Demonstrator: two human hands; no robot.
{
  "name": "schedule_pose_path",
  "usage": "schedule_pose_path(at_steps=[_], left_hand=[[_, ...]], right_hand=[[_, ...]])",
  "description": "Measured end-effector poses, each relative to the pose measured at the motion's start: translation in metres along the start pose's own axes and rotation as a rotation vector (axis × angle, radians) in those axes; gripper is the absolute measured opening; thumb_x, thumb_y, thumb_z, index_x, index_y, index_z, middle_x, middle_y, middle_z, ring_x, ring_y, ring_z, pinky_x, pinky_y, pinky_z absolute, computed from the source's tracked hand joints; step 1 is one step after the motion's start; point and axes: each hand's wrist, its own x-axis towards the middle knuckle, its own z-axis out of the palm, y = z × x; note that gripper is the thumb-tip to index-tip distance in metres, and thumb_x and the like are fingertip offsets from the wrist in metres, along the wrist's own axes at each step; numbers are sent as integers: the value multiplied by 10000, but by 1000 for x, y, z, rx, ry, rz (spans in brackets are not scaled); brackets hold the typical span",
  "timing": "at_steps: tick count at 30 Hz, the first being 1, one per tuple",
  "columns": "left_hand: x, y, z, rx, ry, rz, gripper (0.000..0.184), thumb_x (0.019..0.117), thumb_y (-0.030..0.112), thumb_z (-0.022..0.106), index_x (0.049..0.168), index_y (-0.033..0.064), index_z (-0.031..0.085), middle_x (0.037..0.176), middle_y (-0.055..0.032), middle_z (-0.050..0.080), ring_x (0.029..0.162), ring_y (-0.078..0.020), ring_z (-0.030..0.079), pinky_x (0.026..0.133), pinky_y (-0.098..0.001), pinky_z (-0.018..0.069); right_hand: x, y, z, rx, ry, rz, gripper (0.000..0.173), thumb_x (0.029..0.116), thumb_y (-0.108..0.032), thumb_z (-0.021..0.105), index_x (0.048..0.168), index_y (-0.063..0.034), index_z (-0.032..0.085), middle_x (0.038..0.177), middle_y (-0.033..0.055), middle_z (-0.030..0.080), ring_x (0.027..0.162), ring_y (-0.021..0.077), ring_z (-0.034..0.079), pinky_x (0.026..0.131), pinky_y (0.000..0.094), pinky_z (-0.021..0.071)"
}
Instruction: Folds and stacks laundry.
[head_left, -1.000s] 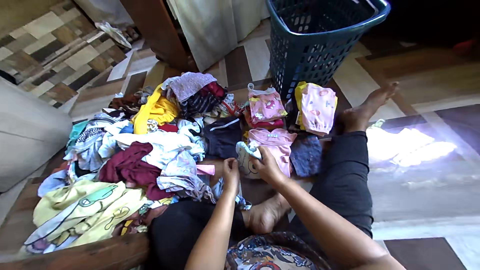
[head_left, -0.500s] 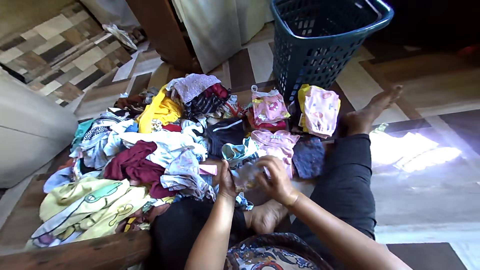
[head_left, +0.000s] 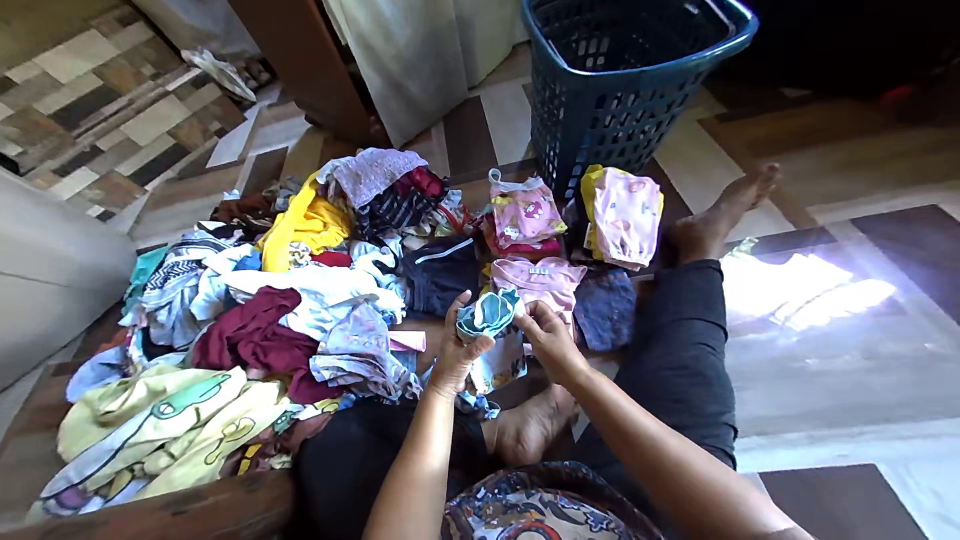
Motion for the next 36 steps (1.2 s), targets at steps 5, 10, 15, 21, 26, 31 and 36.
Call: schedule_pose_path(at_steps=[5, 10, 15, 21, 26, 31, 36], left_hand=[[1, 11, 9, 4, 173, 2, 157, 873, -77, 612, 991, 25, 632, 846, 42, 679, 808, -14, 650, 785, -214, 561], [0, 10, 16, -125, 298, -211, 215, 1086, 105, 423, 1205, -16, 554, 978, -62, 660, 885, -82, 661, 834, -274, 571], [-1, 9, 18, -329, 282, -391, 342, 1115, 236, 328, 1361, 45, 470, 1047, -100, 675, 915, -150, 686, 808, -331, 592], [1, 9, 16, -320, 323, -416, 240, 1094, 170, 370, 1219, 49, 537, 960, -87, 666, 857, -156, 679, 771, -336, 590], [6, 9, 15, -437, 375, -374, 265, 1091, 184, 328, 1102, 63, 563, 922, -79, 681, 851, -163, 691, 772, -347, 597], [5, 3, 15, -409, 358, -405, 315, 1115, 250, 319, 1215, 52, 543, 1009, -97, 682, 918, -170, 692, 813, -343, 594], [0, -3, 18, -177, 295, -413, 352, 1063, 130, 500, 1390, 25, 424, 1132, -122, 628, 972, -155, 654, 843, -330, 574]], right_hand=[[-1, 3, 2, 45, 42, -2, 110, 1053, -84, 492, 971, -26, 534, 843, 25, 588, 771, 69, 606, 744, 261, 534], [-2, 7, 11, 80, 151, 82, 148, 1076, -96, 453, 980, -5, 518, 829, 54, 583, 733, 93, 608, 700, 273, 537], [-4, 10, 7, 55, 32, 273, 368, 1103, -269, 433, 1350, 4, 438, 1104, 139, 618, 924, 156, 658, 808, 347, 573], [-5, 21, 6, 140, 79, 199, 167, 1084, -124, 469, 1200, -7, 499, 955, 83, 623, 824, 113, 647, 752, 297, 561], [-1, 19, 3, 211, 183, 145, 86, 1084, -88, 443, 1081, -27, 505, 890, 48, 596, 782, 84, 619, 733, 272, 544], [0, 17, 4, 189, 183, 187, 97, 1090, -101, 445, 1088, -22, 502, 905, 57, 586, 793, 81, 608, 737, 260, 530], [1, 20, -1, 105, 177, 227, 116, 1082, -89, 459, 1068, 10, 517, 892, 68, 564, 778, 89, 587, 729, 258, 515]])
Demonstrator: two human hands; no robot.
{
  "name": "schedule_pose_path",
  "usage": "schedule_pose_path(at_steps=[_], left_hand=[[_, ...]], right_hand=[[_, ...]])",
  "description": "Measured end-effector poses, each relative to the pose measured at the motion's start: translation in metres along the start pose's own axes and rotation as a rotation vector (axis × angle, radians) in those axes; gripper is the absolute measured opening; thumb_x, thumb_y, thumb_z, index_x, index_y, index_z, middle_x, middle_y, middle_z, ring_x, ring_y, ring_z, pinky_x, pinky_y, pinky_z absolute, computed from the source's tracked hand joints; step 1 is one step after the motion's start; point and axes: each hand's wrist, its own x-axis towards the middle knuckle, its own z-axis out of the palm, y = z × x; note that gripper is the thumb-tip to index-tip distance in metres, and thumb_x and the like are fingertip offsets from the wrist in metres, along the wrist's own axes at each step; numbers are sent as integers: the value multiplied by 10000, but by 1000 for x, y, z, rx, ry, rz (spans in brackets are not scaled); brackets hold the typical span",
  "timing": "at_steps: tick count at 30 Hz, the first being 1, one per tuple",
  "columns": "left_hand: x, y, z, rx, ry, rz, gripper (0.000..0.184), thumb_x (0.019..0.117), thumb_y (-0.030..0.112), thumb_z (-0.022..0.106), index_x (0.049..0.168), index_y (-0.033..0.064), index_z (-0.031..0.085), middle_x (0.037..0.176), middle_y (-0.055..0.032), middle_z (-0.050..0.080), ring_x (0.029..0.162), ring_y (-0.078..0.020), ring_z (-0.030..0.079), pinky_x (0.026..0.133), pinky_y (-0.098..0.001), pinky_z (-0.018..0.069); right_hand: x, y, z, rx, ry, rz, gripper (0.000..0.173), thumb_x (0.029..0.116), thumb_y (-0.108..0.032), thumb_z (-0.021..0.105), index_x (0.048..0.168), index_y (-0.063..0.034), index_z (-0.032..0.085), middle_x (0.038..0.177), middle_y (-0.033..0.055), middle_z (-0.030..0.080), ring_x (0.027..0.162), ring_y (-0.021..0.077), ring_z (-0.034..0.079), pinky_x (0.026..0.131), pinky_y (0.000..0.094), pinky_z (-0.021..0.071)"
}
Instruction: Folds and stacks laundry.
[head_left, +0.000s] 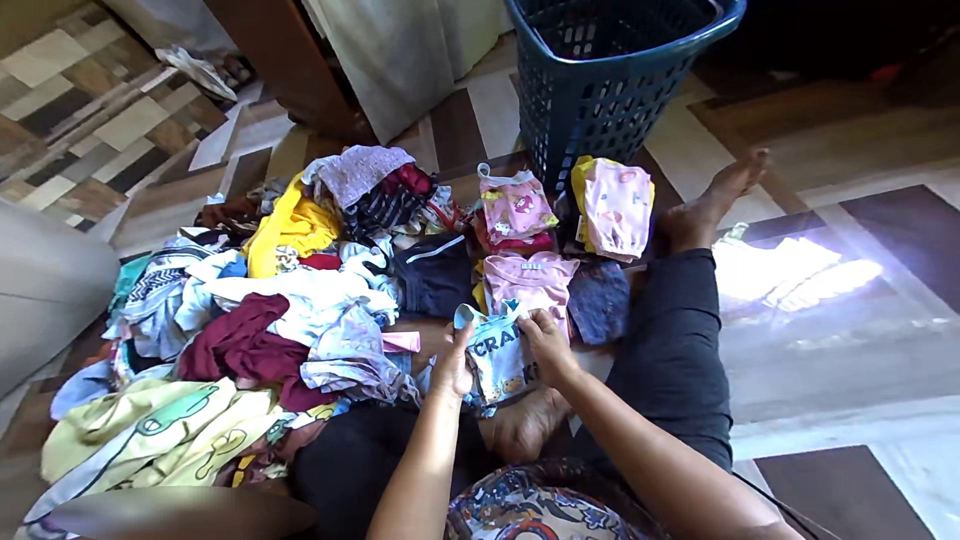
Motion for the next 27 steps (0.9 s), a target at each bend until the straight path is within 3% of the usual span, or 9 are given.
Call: schedule_pose_path(at_steps=[3, 6, 9, 12, 15, 18, 21, 24, 27], left_hand=[[5, -5, -1, 96, 39, 46, 381, 989, 24, 609, 1344, -22, 480, 1150, -148, 616, 983, -168, 634, 864, -339, 559], [8, -5, 0, 70, 34, 42, 336, 1001, 10, 582, 1322, -14, 484, 1095, -136, 636, 933, -164, 661, 821, -333, 582], [8, 2, 0, -20, 10, 9, 322, 1050, 56, 509, 1364, 14, 448, 1037, -125, 667, 877, -170, 697, 779, -340, 609], [8, 9, -2, -105, -9, -28, 295, 1091, 109, 418, 1378, 42, 433, 1024, -114, 679, 878, -171, 704, 779, -343, 611], [10, 11, -5, -79, -53, -46, 261, 1088, 89, 407, 1340, 39, 449, 999, -98, 684, 867, -158, 706, 773, -332, 613], [14, 6, -10, 1, -90, -55, 273, 1064, 34, 443, 1337, 21, 452, 999, -100, 682, 860, -161, 704, 777, -341, 612], [17, 2, -16, 14, -72, -24, 340, 1056, 32, 456, 1392, 35, 406, 1072, -108, 661, 912, -166, 693, 811, -348, 605], [18, -2, -20, -111, -67, -37, 361, 1100, 163, 348, 1451, 83, 379, 1174, -84, 630, 1013, -149, 652, 880, -342, 569], [14, -10, -21, -201, -121, -117, 375, 1107, 298, 242, 1256, 71, 500, 1016, -28, 696, 922, -96, 688, 804, -293, 595]], right_hand=[[2, 2, -5, -54, -23, -26, 111, 1067, -77, 484, 1042, 20, 530, 876, 65, 562, 777, 96, 581, 734, 263, 510], [5, 4, -9, -32, -16, -50, 80, 1045, -61, 522, 1027, 17, 532, 866, 69, 578, 768, 106, 596, 729, 283, 525], [8, 0, -14, 88, -29, 78, 231, 1070, -118, 489, 1259, 13, 463, 960, 119, 625, 779, 156, 649, 714, 340, 566], [14, 6, -30, 112, -206, 288, 525, 1116, -407, 257, 1518, -71, 294, 1231, 151, 635, 911, 212, 693, 776, 397, 583], [11, 16, -37, 85, -408, 308, 725, 1058, -532, 69, 1457, -26, 401, 1174, 106, 682, 989, 181, 689, 851, 390, 573], [1, 7, -30, 74, -476, 302, 534, 1090, -386, 181, 1353, -12, 457, 1098, 56, 642, 998, 118, 644, 896, 339, 546], [4, -2, -18, 61, -359, 274, 189, 1092, -144, 461, 1214, -25, 541, 908, 22, 687, 805, 97, 693, 771, 297, 599], [6, -8, -15, 45, -341, 208, 230, 1080, -96, 469, 1291, -21, 522, 963, 24, 676, 842, 78, 679, 802, 280, 584], [8, -9, -12, 59, -327, 163, 230, 1086, -104, 452, 1289, -19, 520, 959, 27, 679, 837, 77, 680, 797, 280, 585]])
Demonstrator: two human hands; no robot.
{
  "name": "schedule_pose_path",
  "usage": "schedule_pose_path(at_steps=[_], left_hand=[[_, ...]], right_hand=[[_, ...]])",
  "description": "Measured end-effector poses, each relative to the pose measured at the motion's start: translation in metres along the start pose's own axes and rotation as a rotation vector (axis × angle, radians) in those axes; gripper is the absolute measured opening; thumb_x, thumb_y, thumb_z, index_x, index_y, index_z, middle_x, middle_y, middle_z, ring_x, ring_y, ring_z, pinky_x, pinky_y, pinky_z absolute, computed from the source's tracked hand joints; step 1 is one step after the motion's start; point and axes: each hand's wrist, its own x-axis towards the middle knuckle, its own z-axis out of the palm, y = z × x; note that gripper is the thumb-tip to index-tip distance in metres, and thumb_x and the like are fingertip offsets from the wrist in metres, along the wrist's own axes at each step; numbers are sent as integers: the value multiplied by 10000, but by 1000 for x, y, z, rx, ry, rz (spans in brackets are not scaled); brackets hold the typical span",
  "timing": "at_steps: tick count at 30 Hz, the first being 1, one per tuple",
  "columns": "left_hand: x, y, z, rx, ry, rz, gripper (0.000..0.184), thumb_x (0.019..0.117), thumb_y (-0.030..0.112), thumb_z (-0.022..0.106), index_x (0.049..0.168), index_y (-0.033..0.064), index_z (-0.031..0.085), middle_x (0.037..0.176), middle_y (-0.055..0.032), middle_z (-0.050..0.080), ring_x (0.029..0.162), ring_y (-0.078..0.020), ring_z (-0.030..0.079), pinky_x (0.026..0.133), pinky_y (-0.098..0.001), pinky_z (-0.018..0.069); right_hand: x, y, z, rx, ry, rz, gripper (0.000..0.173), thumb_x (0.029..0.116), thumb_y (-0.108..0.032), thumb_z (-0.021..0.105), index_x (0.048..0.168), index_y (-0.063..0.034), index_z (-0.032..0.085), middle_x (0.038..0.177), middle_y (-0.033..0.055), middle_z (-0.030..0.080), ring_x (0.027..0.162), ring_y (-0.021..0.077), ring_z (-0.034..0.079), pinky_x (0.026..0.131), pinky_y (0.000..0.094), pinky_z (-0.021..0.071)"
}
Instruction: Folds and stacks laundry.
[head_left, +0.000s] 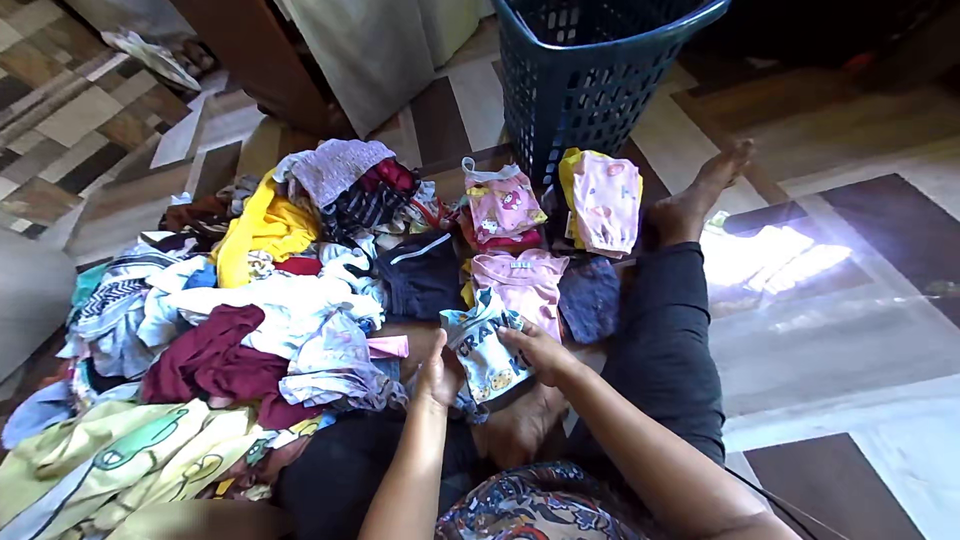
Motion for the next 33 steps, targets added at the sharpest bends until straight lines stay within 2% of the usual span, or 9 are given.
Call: schedule_pose_path(at_steps=[3, 6, 9, 12, 18, 22, 27, 30, 33], left_hand=[[-1, -7, 5, 109, 15, -79, 259, 1103, 221, 331, 1224, 78, 509, 932, -20, 689, 839, -88, 688, 747, -284, 597], [5, -5, 14, 209, 123, -13, 262, 1047, 64, 511, 1301, 12, 480, 995, -87, 663, 866, -131, 677, 778, -310, 590], [10, 1, 18, 260, 163, 57, 360, 1004, 0, 566, 1347, 0, 457, 1084, -105, 644, 924, -127, 661, 815, -300, 577], [21, -1, 15, 207, 183, 79, 440, 1008, -15, 551, 1424, 23, 413, 1154, -126, 621, 950, -153, 647, 819, -321, 569], [35, -2, -10, 104, 271, 7, 431, 1063, 28, 449, 1474, 63, 326, 1040, -93, 679, 717, -117, 665, 613, -248, 547], [37, -12, -28, 149, 329, -5, 347, 1081, 44, 417, 1425, 30, 377, 996, -102, 671, 733, -142, 666, 638, -280, 554], [44, -25, -38, 224, 356, -79, 402, 1072, 36, 443, 1465, 14, 364, 1044, -144, 659, 768, -172, 658, 662, -307, 543], [44, -26, -36, 276, 318, -85, 420, 1067, 38, 463, 1475, 5, 368, 1070, -157, 665, 789, -180, 665, 674, -318, 546], [45, -27, -39, 312, 289, -85, 416, 1065, 39, 468, 1469, 1, 376, 1088, -166, 670, 815, -191, 676, 694, -329, 553]], right_hand=[[4, 2, -2, -83, 10, -13, 283, 1077, -114, 490, 1333, 4, 510, 1023, 52, 668, 889, 80, 670, 828, 279, 572], [5, 11, -11, -166, -18, -9, 505, 979, -82, 634, 1426, 32, 428, 1173, 133, 656, 1004, 146, 674, 909, 338, 571], [3, 13, -12, -167, -5, 20, 441, 954, -50, 656, 1355, 29, 488, 1082, 112, 672, 903, 140, 681, 830, 328, 583], [6, 0, -9, -133, 64, 4, 297, 1006, -52, 573, 1288, 30, 530, 989, 78, 659, 844, 112, 655, 792, 304, 566], [36, -66, -6, -74, 143, -96, 359, 1067, -79, 473, 1423, -39, 453, 1038, 108, 650, 883, 170, 658, 813, 382, 569], [82, -122, -13, 33, 116, -315, 386, 1061, -110, 484, 1443, -103, 429, 1053, 74, 661, 889, 162, 679, 799, 388, 593], [147, -163, -36, -48, 197, -512, 402, 1021, -127, 552, 1398, -55, 432, 1060, 90, 629, 877, 163, 661, 783, 376, 587], [180, -146, -67, -382, 473, -234, 679, 976, -180, 654, 1550, -45, 317, 1347, 264, 557, 1108, 360, 623, 897, 527, 542], [191, -128, -77, -683, 661, -164, 707, 954, -200, 662, 1553, 1, 344, 1524, 346, 378, 1348, 509, 463, 1054, 672, 419]])
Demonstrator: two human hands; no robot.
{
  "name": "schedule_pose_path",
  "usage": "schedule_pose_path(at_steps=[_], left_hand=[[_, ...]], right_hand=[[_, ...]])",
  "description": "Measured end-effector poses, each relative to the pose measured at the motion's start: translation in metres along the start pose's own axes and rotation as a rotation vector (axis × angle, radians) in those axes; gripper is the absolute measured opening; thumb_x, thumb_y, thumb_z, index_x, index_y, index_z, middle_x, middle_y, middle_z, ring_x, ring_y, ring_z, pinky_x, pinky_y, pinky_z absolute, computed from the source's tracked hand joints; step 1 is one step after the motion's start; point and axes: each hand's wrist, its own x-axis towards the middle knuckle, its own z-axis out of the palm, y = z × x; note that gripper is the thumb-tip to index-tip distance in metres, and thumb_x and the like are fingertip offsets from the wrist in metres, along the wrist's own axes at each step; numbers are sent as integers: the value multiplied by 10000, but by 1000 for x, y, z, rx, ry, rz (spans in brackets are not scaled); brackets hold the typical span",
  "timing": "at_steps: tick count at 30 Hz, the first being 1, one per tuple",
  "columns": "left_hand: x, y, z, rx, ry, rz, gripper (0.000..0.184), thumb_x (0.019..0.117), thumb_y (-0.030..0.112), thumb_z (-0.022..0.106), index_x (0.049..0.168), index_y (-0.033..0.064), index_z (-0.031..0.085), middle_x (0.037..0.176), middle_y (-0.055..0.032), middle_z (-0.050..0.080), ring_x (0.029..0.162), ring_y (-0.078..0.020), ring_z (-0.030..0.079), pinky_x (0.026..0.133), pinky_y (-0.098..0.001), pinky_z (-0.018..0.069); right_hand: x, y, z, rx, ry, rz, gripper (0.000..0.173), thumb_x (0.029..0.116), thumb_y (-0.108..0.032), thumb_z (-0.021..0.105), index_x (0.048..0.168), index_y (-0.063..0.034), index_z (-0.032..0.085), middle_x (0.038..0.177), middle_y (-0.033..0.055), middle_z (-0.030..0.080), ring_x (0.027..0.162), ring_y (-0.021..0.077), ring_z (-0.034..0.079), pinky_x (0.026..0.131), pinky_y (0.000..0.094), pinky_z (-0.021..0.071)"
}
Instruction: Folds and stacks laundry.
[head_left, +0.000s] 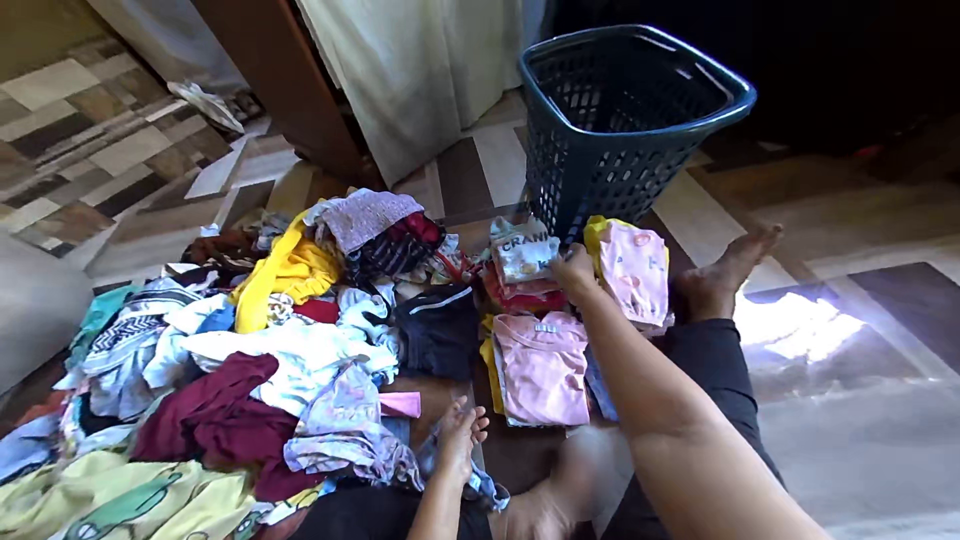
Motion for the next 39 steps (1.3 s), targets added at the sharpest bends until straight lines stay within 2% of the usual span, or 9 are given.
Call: schedule_pose_path(at_steps=[4, 7, 12, 16, 20, 23, 29, 33, 39], left_hand=[[2, -1, 3, 55, -11, 31, 426, 1068, 54, 465, 1480, -10, 375, 1106, -173, 668, 844, -187, 675, 723, -328, 553], [-4, 13, 7, 122, -22, 134, 434, 1062, 55, 474, 1476, -37, 380, 1241, -218, 628, 978, -222, 669, 807, -357, 553], [1, 46, -22, 284, 80, 551, 441, 1009, 14, 487, 1421, -135, 429, 1409, -298, 525, 1278, -310, 563, 1058, -411, 476], [5, 102, -71, 751, 516, 861, 448, 953, 46, 609, 1352, -146, 538, 1433, -351, 497, 1370, -443, 478, 1151, -506, 388], [4, 156, -129, 924, 940, 721, 761, 905, 189, 723, 1543, -25, 369, 1626, -348, 191, 1496, -561, 171, 1148, -745, 143], [15, 168, -162, 998, 963, 473, 924, 878, 288, 779, 1618, 94, 259, 1682, -273, 42, 1528, -531, 62, 1136, -772, 131], [22, 158, -152, 1318, 790, 244, 356, 987, 252, 646, 1322, 136, 680, 1666, -195, 233, 1489, -486, 248, 1085, -699, 315], [19, 140, -130, 1421, 718, 225, 311, 1042, 138, 498, 1286, 116, 690, 1461, -183, 540, 1424, -448, 382, 1053, -663, 371], [-4, 108, -102, 1269, 333, 323, 337, 1070, 122, 427, 1278, -48, 631, 1280, -260, 647, 1283, -406, 569, 1117, -549, 400]], right_hand=[[-31, -14, 20, -257, 39, -281, 641, 987, -214, 630, 1563, -60, 395, 1657, 272, 217, 1516, 516, 189, 1123, 746, 240], [-36, -10, 36, -480, -149, -392, 666, 1032, -336, 576, 1621, -169, 313, 1700, 207, 137, 1541, 521, 63, 1113, 804, 133], [-27, 4, 36, -588, -236, -429, 700, 1001, -352, 646, 1604, -149, 355, 1683, 238, 173, 1495, 588, 143, 1036, 861, 183], [-79, 7, 24, -479, -204, -592, 722, 965, -320, 704, 1574, -87, 393, 1649, 278, 238, 1501, 566, 171, 1063, 834, 193], [-138, 51, 11, -430, -382, -602, 706, 944, -245, 696, 1544, -8, 410, 1611, 292, 315, 1484, 532, 274, 1082, 792, 263], [-171, 92, 6, -324, -479, -524, 632, 946, -177, 679, 1479, 75, 452, 1521, 329, 423, 1401, 486, 439, 1131, 637, 373], [-231, 122, 18, -188, -462, -571, 410, 956, -84, 626, 1321, 102, 598, 1340, 307, 601, 1224, 444, 615, 1027, 551, 510], [-244, 116, 29, -191, -507, -703, 296, 958, -75, 626, 1214, 56, 693, 1245, 248, 679, 1169, 392, 666, 1026, 531, 522], [-265, 112, 36, -279, -779, -606, 306, 1023, -119, 567, 1240, 65, 677, 1236, 253, 683, 1153, 382, 674, 1046, 509, 506]])
